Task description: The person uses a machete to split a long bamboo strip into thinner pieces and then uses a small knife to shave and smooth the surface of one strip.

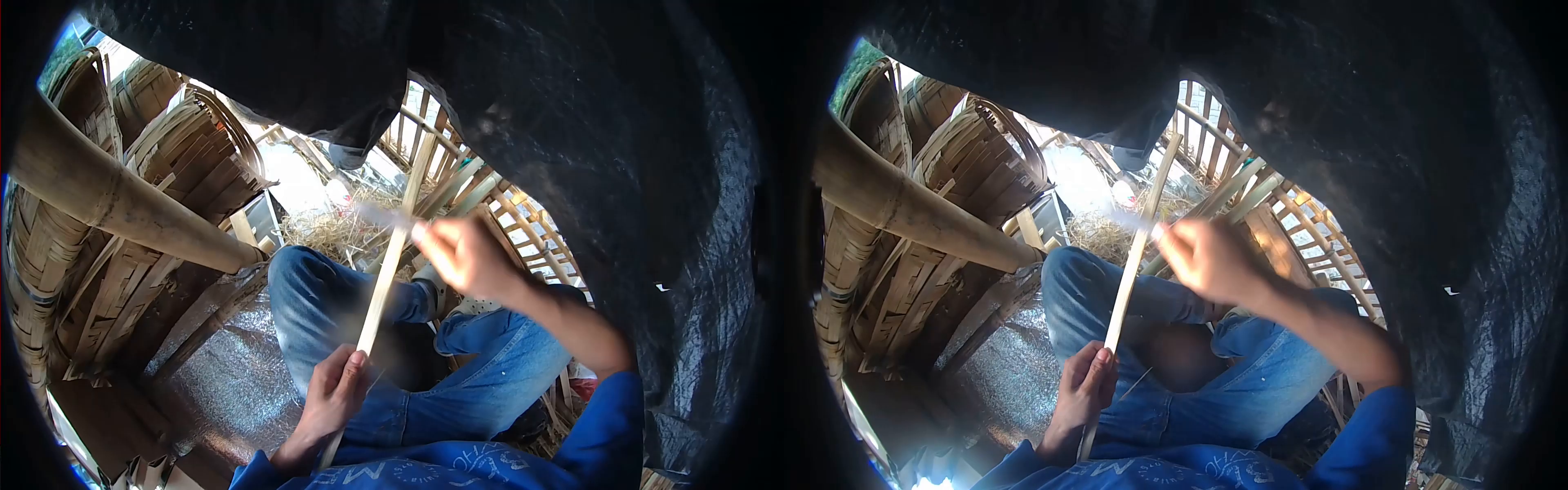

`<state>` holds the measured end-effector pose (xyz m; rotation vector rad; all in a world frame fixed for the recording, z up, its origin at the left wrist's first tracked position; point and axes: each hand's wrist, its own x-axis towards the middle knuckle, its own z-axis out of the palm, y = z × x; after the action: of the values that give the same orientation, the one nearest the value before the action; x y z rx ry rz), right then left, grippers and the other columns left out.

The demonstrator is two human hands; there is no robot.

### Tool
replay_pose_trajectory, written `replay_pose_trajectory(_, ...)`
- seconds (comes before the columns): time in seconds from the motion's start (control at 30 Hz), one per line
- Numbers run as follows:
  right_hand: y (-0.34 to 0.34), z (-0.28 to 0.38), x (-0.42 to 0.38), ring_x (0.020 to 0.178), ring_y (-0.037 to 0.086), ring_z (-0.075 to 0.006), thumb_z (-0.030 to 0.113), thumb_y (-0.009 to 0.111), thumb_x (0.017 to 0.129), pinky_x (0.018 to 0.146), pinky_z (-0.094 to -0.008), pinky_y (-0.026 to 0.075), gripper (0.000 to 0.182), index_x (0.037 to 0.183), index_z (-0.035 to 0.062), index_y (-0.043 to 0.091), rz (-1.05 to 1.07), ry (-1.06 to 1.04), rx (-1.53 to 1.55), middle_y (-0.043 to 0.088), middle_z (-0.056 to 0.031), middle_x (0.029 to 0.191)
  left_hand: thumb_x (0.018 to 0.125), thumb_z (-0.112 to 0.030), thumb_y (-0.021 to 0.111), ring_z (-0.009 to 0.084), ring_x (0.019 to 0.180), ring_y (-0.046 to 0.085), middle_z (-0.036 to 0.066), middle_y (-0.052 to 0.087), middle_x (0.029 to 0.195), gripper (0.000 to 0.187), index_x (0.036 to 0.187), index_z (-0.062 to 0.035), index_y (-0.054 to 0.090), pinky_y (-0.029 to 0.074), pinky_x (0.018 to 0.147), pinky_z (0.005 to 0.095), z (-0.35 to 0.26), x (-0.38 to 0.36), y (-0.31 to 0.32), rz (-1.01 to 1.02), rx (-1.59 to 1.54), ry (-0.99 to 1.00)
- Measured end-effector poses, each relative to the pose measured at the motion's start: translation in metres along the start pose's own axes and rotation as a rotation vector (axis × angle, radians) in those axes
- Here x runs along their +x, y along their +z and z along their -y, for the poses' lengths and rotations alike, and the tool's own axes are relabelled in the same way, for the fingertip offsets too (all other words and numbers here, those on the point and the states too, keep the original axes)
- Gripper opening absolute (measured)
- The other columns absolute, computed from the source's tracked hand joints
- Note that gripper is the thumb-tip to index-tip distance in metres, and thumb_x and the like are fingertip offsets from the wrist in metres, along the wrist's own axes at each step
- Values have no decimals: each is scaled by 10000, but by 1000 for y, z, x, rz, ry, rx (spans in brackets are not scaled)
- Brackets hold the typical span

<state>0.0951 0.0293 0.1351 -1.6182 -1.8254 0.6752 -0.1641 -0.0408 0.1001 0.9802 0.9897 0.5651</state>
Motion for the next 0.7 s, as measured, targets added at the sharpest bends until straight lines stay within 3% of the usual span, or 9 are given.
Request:
replay_pose_trajectory(0.03,28,-6,-5,433,405,-92,212,573,939,431,-318,323,390,597,28,527,-243,-579,-106,456,-6,469,1012,-307,443,21,416,322,-60,385,556,292,910,-44,518,235,377,196,-1,1,-2,0,1,4)
replay_pose_trajectory(0.23,-31,-13,25,445,412,-75,311,504,985,431,-265,316,468,597,49,516,-85,160,126,411,19,464,1017,-332,407,32,381,263,-57,305,524,314,862,-76,500,194,332,207,-6,-2,-9,203,-420,-215)
replay_pose_trajectory(0.3,21,-6,-3,473,473,-81,282,521,969,457,-285,375,428,608,53,540,-233,-553,-198,481,2,501,1018,-341,399,35,387,265,-53,298,523,320,849,-85,492,193,325,204,-3,2,-8,208,-414,-209)
replay_pose_trajectory(0.37,28,-8,-4,505,537,-80,298,507,978,488,-295,422,418,655,44,584,-191,-593,-183,563,-29,531,1017,-362,398,40,398,247,-63,320,540,310,860,-108,478,185,356,209,1,0,-14,259,-426,-229)
replay_pose_trajectory(0.43,-25,-16,25,524,575,-84,317,481,991,516,-287,459,428,715,19,617,19,182,10,604,-54,554,1016,-358,404,41,404,244,-61,324,550,300,868,-108,482,183,355,207,0,-3,-17,280,-461,-270)
replay_pose_trajectory(0.5,-12,-8,6,529,572,-88,305,492,985,523,-286,457,408,737,11,627,68,164,1,606,-59,559,1014,-349,411,40,413,243,-60,326,560,286,872,-111,483,180,354,203,1,-3,-16,326,-536,-292)
replay_pose_trajectory(0.57,1,2,-3,539,567,-95,281,515,975,537,-284,453,369,781,-4,648,166,75,-47,611,-68,568,1012,-347,418,40,418,243,-58,333,570,279,873,-114,481,181,353,198,-1,1,-14,341,-560,-278)
replay_pose_trajectory(0.63,26,6,-6,537,573,-103,283,522,970,525,-278,454,381,732,4,628,-244,-675,-255,576,-42,541,1012,-342,419,40,415,249,-55,337,573,273,876,-115,484,180,351,195,-1,-1,-18,321,-531,-313)
replay_pose_trajectory(0.7,-10,-11,15,525,588,-101,294,494,984,490,-264,448,400,747,3,632,75,191,94,591,-32,555,1013,-335,419,37,413,252,-53,338,575,268,875,-115,484,178,346,195,1,-2,-17,297,-519,-294)
